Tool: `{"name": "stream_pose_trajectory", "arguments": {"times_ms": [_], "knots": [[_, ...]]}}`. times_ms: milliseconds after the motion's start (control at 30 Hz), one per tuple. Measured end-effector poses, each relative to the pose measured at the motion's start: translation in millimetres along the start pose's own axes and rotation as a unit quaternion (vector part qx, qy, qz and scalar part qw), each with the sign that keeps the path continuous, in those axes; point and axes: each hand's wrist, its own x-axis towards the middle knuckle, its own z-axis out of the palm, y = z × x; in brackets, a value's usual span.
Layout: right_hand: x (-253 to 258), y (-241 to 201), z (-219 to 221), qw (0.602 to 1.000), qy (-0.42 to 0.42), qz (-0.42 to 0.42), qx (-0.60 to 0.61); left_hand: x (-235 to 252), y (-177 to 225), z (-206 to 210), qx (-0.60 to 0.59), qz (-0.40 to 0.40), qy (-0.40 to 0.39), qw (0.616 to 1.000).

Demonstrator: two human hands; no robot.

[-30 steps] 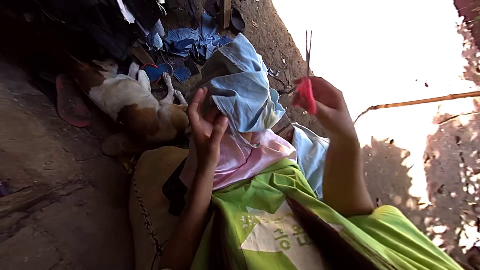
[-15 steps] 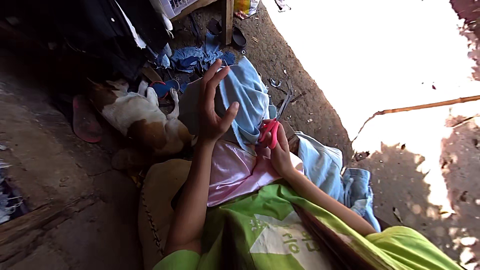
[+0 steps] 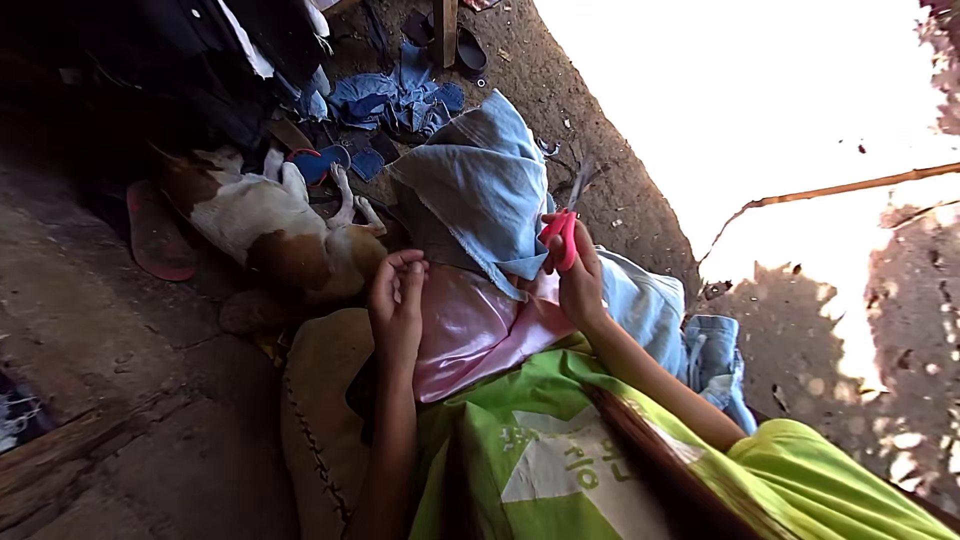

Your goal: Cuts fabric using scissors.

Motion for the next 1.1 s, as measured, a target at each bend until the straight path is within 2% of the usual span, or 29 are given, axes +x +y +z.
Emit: {"name": "stream_pose_trajectory", "arguments": {"times_ms": [100, 233, 367, 500, 567, 633, 767, 967, 1033, 1100], "knots": [[0.1, -20.3, -5.6, 0.995, -0.043, -0.083, -0.034, -23.7, 15.7, 6.1, -0.007, 0.063, -0.073, 0.995], [-13.1, -55.2, -1.8, 0.959, -0.193, -0.147, -0.148, -44.6, 29.2, 32.0, 0.022, 0.116, -0.232, 0.966], [-26.0, -70.7, 1.5, 0.936, -0.260, -0.135, -0.196, -49.2, 31.6, 47.1, 0.009, 0.141, -0.250, 0.958], [-22.7, -72.7, -12.3, 0.921, -0.339, -0.099, -0.162, -53.1, 23.0, 46.2, 0.014, 0.164, -0.268, 0.949], [-19.3, -71.7, -17.1, 0.912, -0.373, -0.079, -0.148, -57.1, 17.9, 47.6, -0.004, 0.131, -0.261, 0.956], [-21.3, -66.4, -16.6, 0.918, -0.360, -0.068, -0.156, -58.9, 18.3, 50.7, 0.006, 0.109, -0.250, 0.962], [-18.7, -62.8, -14.2, 0.934, -0.315, -0.058, -0.159, -53.9, 30.7, 60.0, 0.095, 0.138, -0.205, 0.964], [14.1, -68.7, -20.3, 0.943, -0.287, -0.059, -0.161, -27.4, 43.6, 66.4, 0.134, 0.138, -0.191, 0.963], [27.6, -62.8, -23.1, 0.953, -0.257, -0.046, -0.154, -13.6, 41.3, 56.8, 0.152, 0.145, -0.162, 0.964], [41.9, -49.9, -21.1, 0.965, -0.233, -0.011, -0.121, -1.1, 36.1, 44.1, 0.178, 0.125, -0.101, 0.971]]}}
